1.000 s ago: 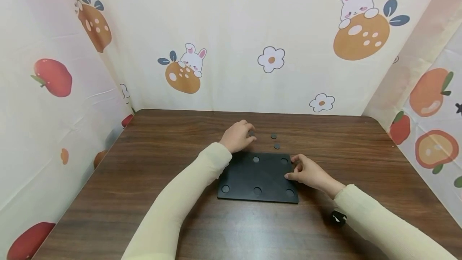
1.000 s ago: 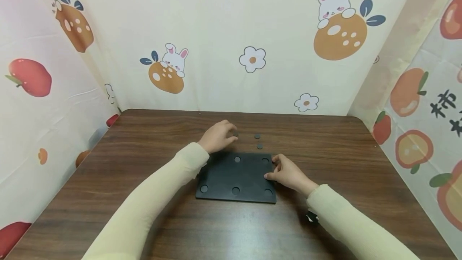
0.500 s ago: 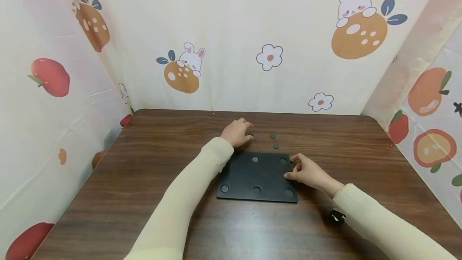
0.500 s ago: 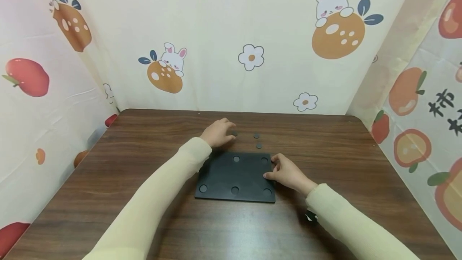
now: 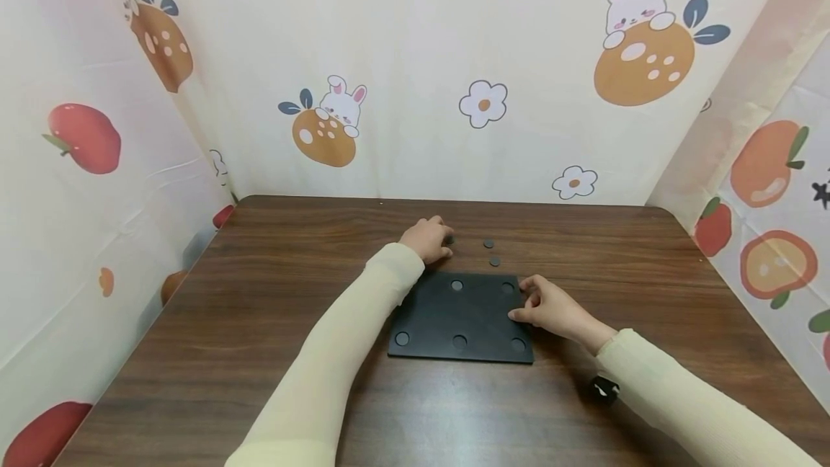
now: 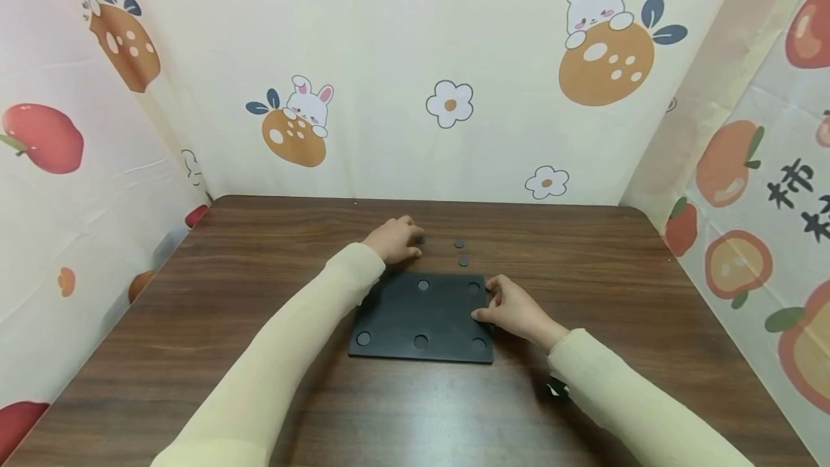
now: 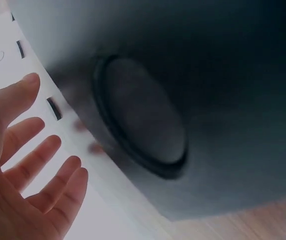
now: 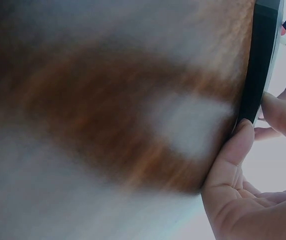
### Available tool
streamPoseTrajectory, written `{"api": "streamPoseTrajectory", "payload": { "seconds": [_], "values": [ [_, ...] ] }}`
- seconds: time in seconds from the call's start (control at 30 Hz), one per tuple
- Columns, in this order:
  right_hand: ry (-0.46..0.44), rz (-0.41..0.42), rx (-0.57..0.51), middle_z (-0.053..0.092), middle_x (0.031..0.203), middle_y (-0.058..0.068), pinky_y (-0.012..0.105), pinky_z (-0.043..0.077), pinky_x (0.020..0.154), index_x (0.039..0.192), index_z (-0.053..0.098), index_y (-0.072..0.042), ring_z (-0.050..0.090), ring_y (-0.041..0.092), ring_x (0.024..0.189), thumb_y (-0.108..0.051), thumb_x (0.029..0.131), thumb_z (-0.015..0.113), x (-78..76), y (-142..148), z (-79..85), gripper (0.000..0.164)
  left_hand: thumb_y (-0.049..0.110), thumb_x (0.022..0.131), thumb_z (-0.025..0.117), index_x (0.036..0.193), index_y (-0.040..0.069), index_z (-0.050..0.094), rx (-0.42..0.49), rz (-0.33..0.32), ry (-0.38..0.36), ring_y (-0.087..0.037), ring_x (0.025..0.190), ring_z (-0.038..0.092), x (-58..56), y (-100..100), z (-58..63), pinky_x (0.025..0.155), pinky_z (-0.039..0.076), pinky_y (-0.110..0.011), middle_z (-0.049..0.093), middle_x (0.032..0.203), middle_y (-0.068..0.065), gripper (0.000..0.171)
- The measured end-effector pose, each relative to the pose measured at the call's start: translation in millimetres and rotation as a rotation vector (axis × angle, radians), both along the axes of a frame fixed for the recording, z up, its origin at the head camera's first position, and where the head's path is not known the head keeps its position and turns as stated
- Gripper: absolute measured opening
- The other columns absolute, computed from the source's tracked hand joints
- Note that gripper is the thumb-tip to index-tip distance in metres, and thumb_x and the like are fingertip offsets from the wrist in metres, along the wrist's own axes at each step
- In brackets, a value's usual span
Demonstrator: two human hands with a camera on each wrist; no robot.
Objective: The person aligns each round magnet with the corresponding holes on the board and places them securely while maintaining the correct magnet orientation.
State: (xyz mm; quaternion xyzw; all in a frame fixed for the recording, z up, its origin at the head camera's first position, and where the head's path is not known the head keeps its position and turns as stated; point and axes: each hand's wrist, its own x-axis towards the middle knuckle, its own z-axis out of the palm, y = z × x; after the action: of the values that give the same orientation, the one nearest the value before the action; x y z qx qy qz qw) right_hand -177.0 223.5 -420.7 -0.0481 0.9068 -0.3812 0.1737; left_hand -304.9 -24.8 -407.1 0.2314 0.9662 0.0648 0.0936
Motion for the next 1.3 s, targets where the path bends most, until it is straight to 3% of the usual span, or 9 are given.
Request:
{"api": "streamPoseTrajectory", "payload": {
  "seconds": [0.27, 0.57, 0.9, 1.3],
  "values": [
    [0.009, 0.003, 0.009, 0.057, 0.079, 0.007, 0.032, 0.042, 0.06, 0.132, 0.042, 0.005, 0.052, 0.018, 0.066, -0.025, 0.087, 0.075, -1.0, -0.8, 0.2, 0.063, 0.04, 0.096, 0.061, 0.145, 0.024, 0.05, -0.083, 0.006, -0.006, -0.027, 0.125, 0.049, -5.7, 3.2, -5.2, 0.101, 0.048, -0.039, 0.045, 0.145, -0.004, 0.052],
    [0.011, 0.004, 0.009, 0.056, 0.077, 0.007, 0.032, 0.042, 0.06, 0.132, 0.042, 0.005, 0.051, 0.018, 0.065, -0.024, 0.087, 0.075, -1.8, -0.2, 1.2, 0.062, 0.038, 0.097, 0.06, 0.142, 0.023, 0.053, -0.102, -0.004, 0.003, -0.027, 0.123, 0.051, -4.6, 5.3, -2.8, 0.1, 0.049, -0.039, 0.049, 0.142, -0.005, 0.048],
    [0.007, 0.006, 0.008, 0.056, 0.077, 0.006, 0.032, 0.042, 0.06, 0.132, 0.042, 0.004, 0.052, 0.018, 0.065, -0.025, 0.087, 0.075, -3.4, 1.5, -0.4, 0.063, 0.034, 0.097, 0.062, 0.132, 0.021, 0.062, -0.083, -0.039, 0.032, -0.026, 0.12, 0.054, -1.6, 4.0, -2.0, 0.1, 0.049, -0.037, 0.055, 0.132, -0.005, 0.038],
    [0.005, -0.002, -0.001, 0.056, 0.077, 0.007, 0.033, 0.043, 0.061, 0.132, 0.043, 0.003, 0.052, 0.019, 0.065, -0.024, 0.087, 0.075, -6.5, 4.0, -3.3, 0.062, 0.023, 0.095, 0.066, 0.114, 0.017, 0.072, -0.044, -0.049, 0.059, -0.018, 0.107, 0.065, -0.9, 4.5, -0.2, 0.089, 0.055, -0.033, 0.067, 0.119, -0.002, 0.021]
  ]
}}
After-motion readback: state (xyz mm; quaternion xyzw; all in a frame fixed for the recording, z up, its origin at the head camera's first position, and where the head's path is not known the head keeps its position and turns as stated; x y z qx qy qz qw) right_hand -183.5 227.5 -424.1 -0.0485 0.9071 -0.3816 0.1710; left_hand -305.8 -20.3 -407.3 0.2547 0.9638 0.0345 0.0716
